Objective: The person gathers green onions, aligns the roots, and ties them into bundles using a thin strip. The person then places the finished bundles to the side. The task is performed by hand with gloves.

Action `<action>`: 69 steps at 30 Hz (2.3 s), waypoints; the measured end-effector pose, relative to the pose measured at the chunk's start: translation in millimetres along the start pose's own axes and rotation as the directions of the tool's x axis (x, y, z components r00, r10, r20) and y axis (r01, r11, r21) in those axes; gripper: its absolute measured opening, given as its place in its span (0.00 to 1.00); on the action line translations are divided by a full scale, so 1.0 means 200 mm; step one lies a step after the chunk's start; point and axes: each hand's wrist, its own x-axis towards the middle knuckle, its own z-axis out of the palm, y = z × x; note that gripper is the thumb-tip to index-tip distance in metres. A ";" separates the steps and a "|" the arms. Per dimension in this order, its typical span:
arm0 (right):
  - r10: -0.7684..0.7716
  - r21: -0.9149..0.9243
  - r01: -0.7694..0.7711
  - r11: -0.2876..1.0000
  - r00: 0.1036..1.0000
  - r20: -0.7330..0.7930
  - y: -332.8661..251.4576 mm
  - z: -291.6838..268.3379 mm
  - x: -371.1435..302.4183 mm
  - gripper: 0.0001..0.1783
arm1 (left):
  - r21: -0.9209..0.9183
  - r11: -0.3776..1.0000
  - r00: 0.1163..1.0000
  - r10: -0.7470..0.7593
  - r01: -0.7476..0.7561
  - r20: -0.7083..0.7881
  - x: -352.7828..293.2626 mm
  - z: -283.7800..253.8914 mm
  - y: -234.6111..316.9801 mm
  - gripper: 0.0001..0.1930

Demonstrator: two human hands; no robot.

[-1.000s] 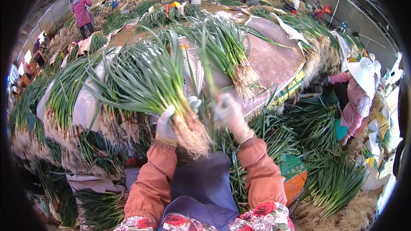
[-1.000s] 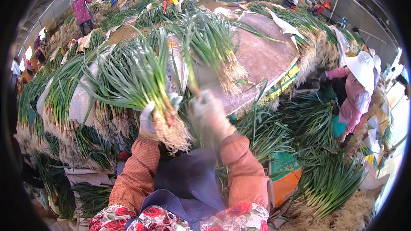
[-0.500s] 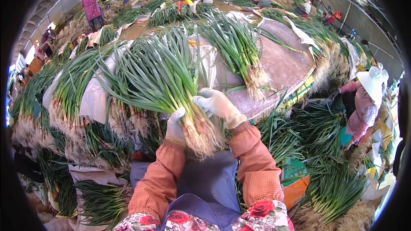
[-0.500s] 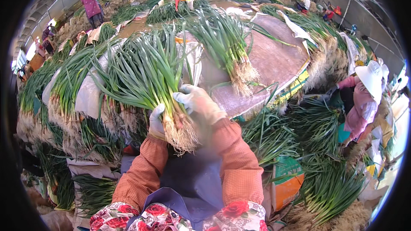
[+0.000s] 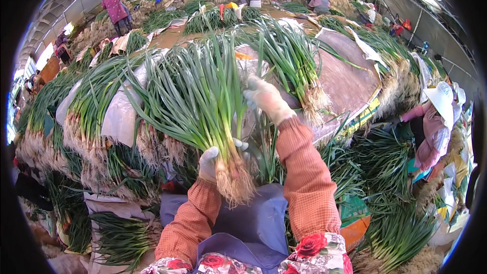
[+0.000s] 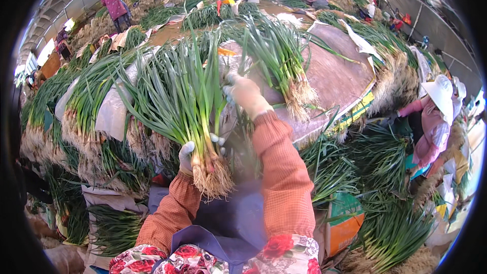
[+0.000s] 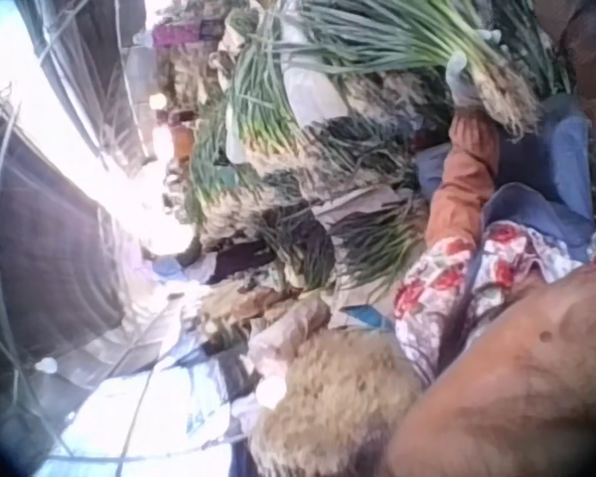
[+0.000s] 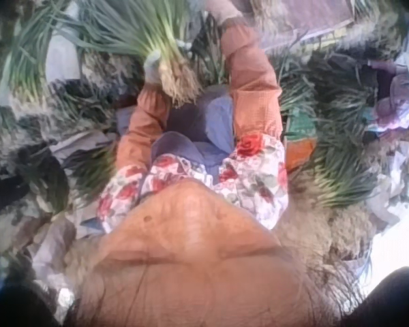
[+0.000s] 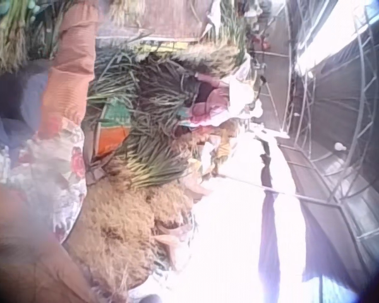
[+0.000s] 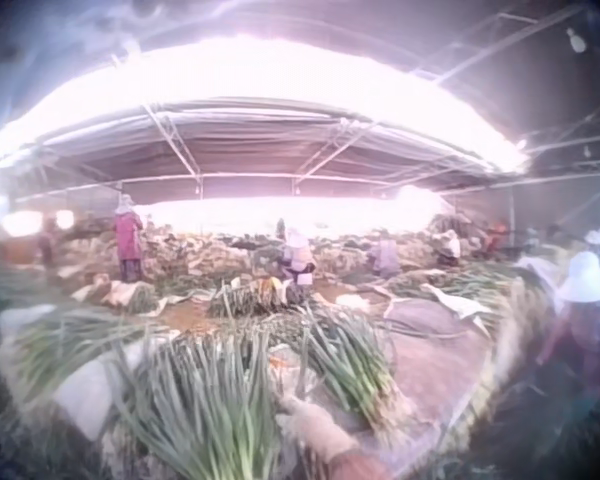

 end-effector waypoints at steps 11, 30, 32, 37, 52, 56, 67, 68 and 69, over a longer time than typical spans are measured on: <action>-0.186 0.134 0.328 0.935 0.775 -0.603 0.05 -0.59 -0.68 0.05 | -0.194 0.978 0.996 0.080 -0.072 0.036 -0.02 0.14 -0.03 0.41; 0.290 0.521 -0.152 0.840 0.938 -0.193 0.20 -0.54 -0.33 0.16 | -0.067 0.997 0.999 0.041 -0.041 -0.008 0.19 0.18 -0.03 0.33; 0.241 0.612 -0.160 0.775 0.969 -0.052 0.15 -0.48 -0.47 0.12 | -0.062 0.997 0.999 0.034 -0.036 -0.037 0.18 0.19 -0.10 0.34; 0.318 0.533 -0.364 0.763 0.931 0.180 0.02 -0.25 -0.67 0.11 | 0.130 0.991 0.994 0.036 -0.023 -0.105 0.22 0.24 -0.19 0.31; 0.178 0.624 -0.216 0.751 0.976 0.123 -0.04 -0.08 -0.75 0.22 | 0.139 0.987 0.993 -0.071 0.083 -0.093 0.14 0.16 -0.15 0.35; 0.413 0.352 -0.476 0.806 0.878 0.241 -0.09 -0.16 -0.78 0.15 | 0.084 0.994 0.996 -0.062 0.067 -0.058 0.09 0.12 -0.10 0.34; 0.063 0.350 -0.010 0.937 0.988 -0.140 0.20 -0.25 -0.90 0.07 | -0.163 0.986 0.998 0.002 -0.013 -0.064 0.11 0.18 -0.19 0.31; -0.032 0.189 0.100 0.977 0.942 -0.334 0.23 -0.30 -0.82 0.06 | -0.163 0.987 0.996 -0.005 -0.009 -0.085 0.11 0.18 -0.19 0.31; -0.151 0.005 0.177 0.984 0.855 -0.497 0.26 -0.36 -0.73 0.04 | -0.135 0.991 0.998 0.010 -0.019 -0.069 0.10 0.18 -0.20 0.34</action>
